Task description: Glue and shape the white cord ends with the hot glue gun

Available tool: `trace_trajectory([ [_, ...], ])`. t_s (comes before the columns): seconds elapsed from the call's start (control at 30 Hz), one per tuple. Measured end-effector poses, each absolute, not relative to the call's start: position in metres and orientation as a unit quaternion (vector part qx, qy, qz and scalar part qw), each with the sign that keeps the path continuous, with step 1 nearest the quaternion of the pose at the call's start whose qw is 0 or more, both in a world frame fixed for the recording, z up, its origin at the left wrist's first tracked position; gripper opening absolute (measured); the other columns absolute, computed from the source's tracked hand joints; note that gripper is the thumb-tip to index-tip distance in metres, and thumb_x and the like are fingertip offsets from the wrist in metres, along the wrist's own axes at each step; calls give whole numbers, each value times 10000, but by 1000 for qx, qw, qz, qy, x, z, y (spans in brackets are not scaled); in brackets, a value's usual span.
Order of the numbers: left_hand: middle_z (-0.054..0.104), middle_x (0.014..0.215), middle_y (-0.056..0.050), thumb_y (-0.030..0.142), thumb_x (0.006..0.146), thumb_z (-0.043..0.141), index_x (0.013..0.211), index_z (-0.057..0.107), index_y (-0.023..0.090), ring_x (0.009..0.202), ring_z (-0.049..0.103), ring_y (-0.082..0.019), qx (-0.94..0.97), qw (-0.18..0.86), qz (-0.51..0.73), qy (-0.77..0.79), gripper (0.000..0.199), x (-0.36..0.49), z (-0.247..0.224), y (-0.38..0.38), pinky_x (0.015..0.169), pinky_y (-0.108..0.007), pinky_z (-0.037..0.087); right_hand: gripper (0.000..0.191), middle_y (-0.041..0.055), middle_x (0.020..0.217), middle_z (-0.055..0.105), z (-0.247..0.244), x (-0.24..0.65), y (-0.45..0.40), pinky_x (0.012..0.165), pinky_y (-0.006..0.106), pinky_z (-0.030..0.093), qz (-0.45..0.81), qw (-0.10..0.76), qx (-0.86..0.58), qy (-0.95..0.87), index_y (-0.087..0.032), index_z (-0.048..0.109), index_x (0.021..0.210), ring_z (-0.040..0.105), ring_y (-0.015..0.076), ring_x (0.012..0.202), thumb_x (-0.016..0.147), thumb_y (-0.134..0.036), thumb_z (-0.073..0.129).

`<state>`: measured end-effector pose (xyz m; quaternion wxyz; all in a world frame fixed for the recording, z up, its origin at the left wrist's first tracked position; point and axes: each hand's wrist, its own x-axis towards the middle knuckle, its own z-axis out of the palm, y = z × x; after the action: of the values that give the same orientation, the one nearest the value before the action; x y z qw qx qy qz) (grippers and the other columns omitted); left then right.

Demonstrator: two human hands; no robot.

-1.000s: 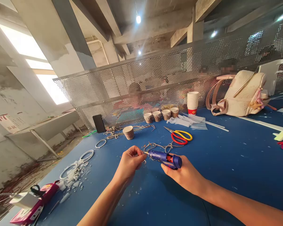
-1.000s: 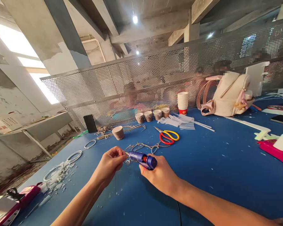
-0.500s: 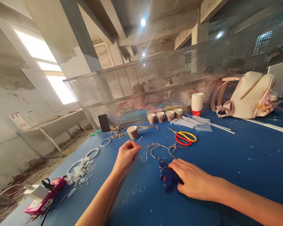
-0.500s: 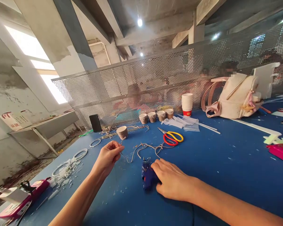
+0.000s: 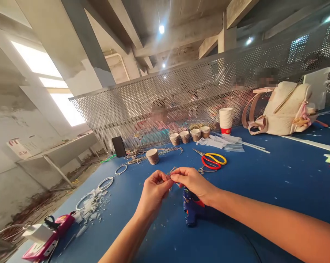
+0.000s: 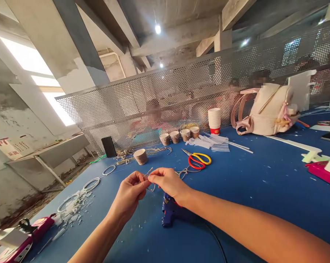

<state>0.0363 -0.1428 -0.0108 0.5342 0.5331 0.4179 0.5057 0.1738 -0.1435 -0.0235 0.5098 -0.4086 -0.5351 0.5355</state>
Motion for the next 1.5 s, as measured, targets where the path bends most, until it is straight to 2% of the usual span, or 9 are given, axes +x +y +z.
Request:
trace_trajectory([
  [0.23,444,501,94,233,562,730,585,471,178,397,300,-28,561,483,525,419,265,39,-18,-144,396,-172,212,169,-18,704,610,-28,163,-151,630,249,371,622,560,-369,-404,-177,639,681,520,121,688,555,-273,697],
  [0.43,470,535,84,159,524,684,585,469,182,428,317,-36,560,467,533,430,225,44,-15,-149,408,-178,216,138,-25,678,606,-27,160,-154,627,245,373,626,585,-353,-376,-180,627,625,520,118,680,529,-249,698],
  [0.7,350,497,88,338,669,653,646,542,174,436,254,-53,549,519,519,400,200,37,-15,-148,431,-195,209,138,-12,666,614,-28,166,-156,644,250,403,647,593,-336,-342,-172,591,592,539,122,669,544,-260,686],
  [0.87,301,474,96,382,665,701,647,556,169,449,235,-58,526,547,520,391,258,36,-18,-145,441,-193,230,146,-1,674,652,-30,167,-159,683,259,430,672,587,-316,-324,-170,569,629,569,110,620,555,-247,669],
  [0.97,325,481,90,395,666,717,647,556,164,458,254,-57,536,547,509,392,282,37,-19,-144,449,-192,238,141,-26,601,612,-33,167,-159,605,249,425,682,583,-300,-324,-171,556,652,525,88,530,576,-244,650],
  [1.1,332,503,84,413,646,741,652,568,155,463,246,-52,535,552,505,394,311,37,-18,-145,438,-189,222,154,-88,530,487,-34,169,-158,417,193,266,699,571,-289,-319,-178,534,681,315,33,396,605,-256,644],
  [1.23,284,503,92,409,647,747,652,565,152,464,190,-50,531,575,489,386,314,34,-13,-144,418,-182,193,220,-123,473,377,-30,175,-155,397,189,117,687,566,-302,-340,-173,536,680,208,21,394,581,-266,709],
  [1.33,256,497,98,396,636,753,646,550,158,465,152,-53,527,602,462,384,313,30,-9,-143,401,-178,156,237,-124,447,367,-27,180,-149,406,195,151,654,562,-319,-393,-165,595,696,232,27,396,576,-309,740],
  [1.5,234,481,106,389,603,747,612,517,170,456,125,-53,547,619,396,401,317,22,-2,-143,397,-185,114,202,-50,572,576,-17,195,-131,466,214,293,581,506,-346,-536,-162,686,674,411,54,477,564,-319,747],
])
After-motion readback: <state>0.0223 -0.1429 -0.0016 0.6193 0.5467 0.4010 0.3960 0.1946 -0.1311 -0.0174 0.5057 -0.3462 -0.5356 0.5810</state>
